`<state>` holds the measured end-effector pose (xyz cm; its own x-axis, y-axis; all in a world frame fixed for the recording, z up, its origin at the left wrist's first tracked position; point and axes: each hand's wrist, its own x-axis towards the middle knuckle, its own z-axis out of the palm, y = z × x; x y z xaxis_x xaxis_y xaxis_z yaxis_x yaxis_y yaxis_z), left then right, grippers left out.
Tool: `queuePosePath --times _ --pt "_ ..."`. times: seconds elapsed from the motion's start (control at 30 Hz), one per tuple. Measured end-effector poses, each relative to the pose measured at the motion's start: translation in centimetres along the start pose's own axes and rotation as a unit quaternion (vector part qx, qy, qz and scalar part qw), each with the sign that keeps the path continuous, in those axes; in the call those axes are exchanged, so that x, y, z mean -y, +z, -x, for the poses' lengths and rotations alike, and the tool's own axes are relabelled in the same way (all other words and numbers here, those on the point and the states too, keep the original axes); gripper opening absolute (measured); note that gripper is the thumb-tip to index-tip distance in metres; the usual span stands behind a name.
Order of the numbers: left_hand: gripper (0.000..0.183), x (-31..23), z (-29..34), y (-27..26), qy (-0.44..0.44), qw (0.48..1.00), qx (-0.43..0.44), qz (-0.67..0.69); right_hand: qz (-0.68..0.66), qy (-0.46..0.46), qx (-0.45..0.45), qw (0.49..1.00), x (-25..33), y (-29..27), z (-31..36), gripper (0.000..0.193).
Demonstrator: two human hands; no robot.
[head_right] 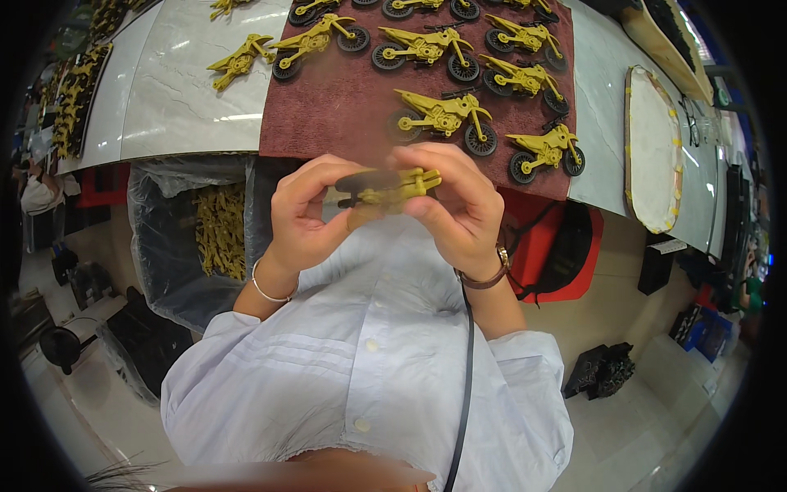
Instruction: The person assembles toy motorcycles by hand, attaching wheels, handlebars, and body pieces together, then places the assembled toys onto a mat and a tray.
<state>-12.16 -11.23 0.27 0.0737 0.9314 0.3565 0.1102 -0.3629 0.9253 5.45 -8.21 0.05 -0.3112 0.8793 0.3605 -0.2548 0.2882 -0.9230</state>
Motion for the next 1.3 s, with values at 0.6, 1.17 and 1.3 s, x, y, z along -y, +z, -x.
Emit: queuePosePath --times 0.6,1.17,1.3 --pt "0.035 -0.9 0.1 1.0 0.140 0.982 -0.041 -0.120 0.092 -0.064 -0.028 0.993 0.7 0.8 0.3 0.027" --pt "0.039 1.2 -0.3 -1.3 -0.083 0.988 0.043 0.119 0.127 0.121 -0.007 0.985 0.9 -0.2 0.0 0.037" --pt "0.036 1.1 -0.2 -1.3 -0.109 0.976 0.009 0.189 0.062 0.105 0.004 0.993 0.3 -0.6 0.0 0.035"
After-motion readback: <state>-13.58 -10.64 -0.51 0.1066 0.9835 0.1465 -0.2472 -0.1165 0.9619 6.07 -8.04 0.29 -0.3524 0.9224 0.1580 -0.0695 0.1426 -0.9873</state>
